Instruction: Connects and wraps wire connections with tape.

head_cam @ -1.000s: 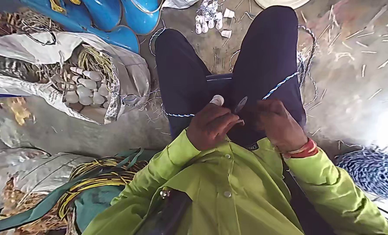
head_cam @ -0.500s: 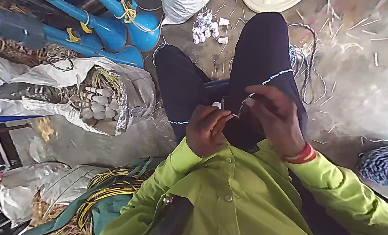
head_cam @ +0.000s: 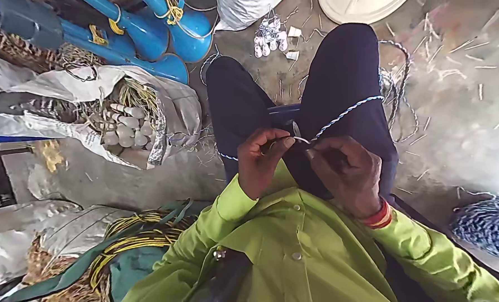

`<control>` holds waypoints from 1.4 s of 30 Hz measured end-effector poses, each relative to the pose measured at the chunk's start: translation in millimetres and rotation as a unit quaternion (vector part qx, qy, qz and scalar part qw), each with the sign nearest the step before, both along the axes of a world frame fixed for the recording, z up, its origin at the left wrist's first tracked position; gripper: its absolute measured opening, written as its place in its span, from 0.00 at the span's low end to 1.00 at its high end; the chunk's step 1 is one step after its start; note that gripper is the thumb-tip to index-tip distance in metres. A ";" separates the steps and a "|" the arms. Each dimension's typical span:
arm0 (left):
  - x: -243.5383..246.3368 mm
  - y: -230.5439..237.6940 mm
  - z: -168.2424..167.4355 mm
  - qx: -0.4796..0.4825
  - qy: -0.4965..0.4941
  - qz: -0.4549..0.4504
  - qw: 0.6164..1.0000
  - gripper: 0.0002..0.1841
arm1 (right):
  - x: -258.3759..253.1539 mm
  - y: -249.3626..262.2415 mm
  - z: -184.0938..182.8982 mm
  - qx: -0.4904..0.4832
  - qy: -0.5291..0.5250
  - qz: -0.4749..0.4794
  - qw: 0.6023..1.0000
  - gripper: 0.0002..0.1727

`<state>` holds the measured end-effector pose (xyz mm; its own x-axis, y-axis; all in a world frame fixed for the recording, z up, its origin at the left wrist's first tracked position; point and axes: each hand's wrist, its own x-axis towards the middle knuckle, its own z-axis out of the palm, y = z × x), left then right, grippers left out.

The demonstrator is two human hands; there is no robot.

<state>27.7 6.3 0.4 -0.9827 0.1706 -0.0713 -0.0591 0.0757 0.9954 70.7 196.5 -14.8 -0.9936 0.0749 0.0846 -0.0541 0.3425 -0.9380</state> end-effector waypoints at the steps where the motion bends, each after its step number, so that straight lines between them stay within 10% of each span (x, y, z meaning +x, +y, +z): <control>1: 0.7 1.0 -0.8 0.014 -0.016 0.006 1.000 0.07 | -0.1 -1.7 0.6 -0.004 -0.036 -0.007 0.999 0.15; 6: 6.6 7.0 0.6 0.024 -0.047 0.012 0.999 0.07 | -5.2 -9.0 -5.3 -0.264 -0.236 -0.004 0.935 0.29; 13: 9.1 13.5 -0.5 0.033 -0.055 0.018 0.998 0.07 | -6.3 -17.9 -12.0 -0.404 -0.190 -0.010 0.895 0.30; 26: 3.2 16.3 -5.8 -0.055 0.091 0.001 0.994 0.07 | -7.8 -25.5 -16.9 -0.246 -0.125 -0.066 0.959 0.09; 42: 5.8 16.3 3.9 -0.024 0.029 0.011 0.999 0.09 | -6.0 -21.9 -24.0 -0.293 -0.149 -0.050 0.943 0.12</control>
<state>33.5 22.6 4.2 -0.9890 0.1460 -0.0220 -0.0038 0.1234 0.9923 64.7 174.6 -38.8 -0.9521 0.1172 -0.2824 0.2467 -0.2508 -0.9361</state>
